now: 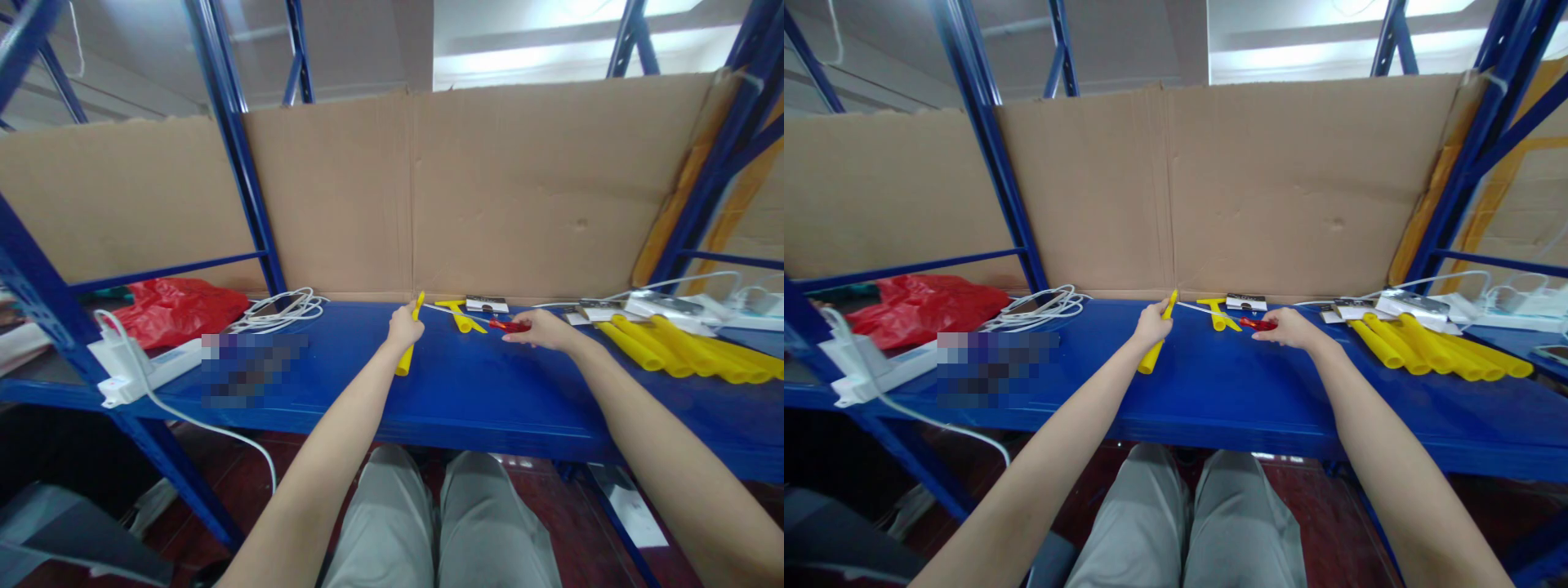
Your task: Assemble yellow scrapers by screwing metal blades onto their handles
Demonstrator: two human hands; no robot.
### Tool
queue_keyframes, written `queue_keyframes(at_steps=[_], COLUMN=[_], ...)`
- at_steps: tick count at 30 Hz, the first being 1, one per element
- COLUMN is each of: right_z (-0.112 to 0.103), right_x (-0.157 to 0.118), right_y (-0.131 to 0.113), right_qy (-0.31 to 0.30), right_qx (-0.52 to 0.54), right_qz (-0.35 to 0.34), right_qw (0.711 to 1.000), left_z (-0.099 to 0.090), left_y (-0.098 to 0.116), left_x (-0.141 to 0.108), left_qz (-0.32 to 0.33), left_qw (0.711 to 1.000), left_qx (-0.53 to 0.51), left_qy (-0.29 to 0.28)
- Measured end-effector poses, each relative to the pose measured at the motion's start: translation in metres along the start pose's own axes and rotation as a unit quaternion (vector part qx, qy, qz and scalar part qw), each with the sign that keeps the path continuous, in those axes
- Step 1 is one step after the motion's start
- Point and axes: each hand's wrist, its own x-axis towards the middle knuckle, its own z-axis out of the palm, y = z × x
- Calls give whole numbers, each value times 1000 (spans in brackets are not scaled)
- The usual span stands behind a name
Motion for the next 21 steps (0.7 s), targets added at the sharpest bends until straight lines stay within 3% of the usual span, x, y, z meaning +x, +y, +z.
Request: queue_keyframes(at_steps=[3, 8, 21], right_z=[3, 7, 5], right_x=[3, 4, 1], right_y=[2, 2, -1], right_qy=[16, 60, 53], right_qx=[-29, -51, -94], right_qz=[-44, -73, -70], right_qw=[998, 994, 992], left_z=[-1, 0, 3], left_y=[2, 1, -2], left_x=[-3, -2, 1], left_qz=[43, 37, 49], left_qw=[997, 998, 998], left_qx=[56, 45, 28], left_qy=[25, 7, 26])
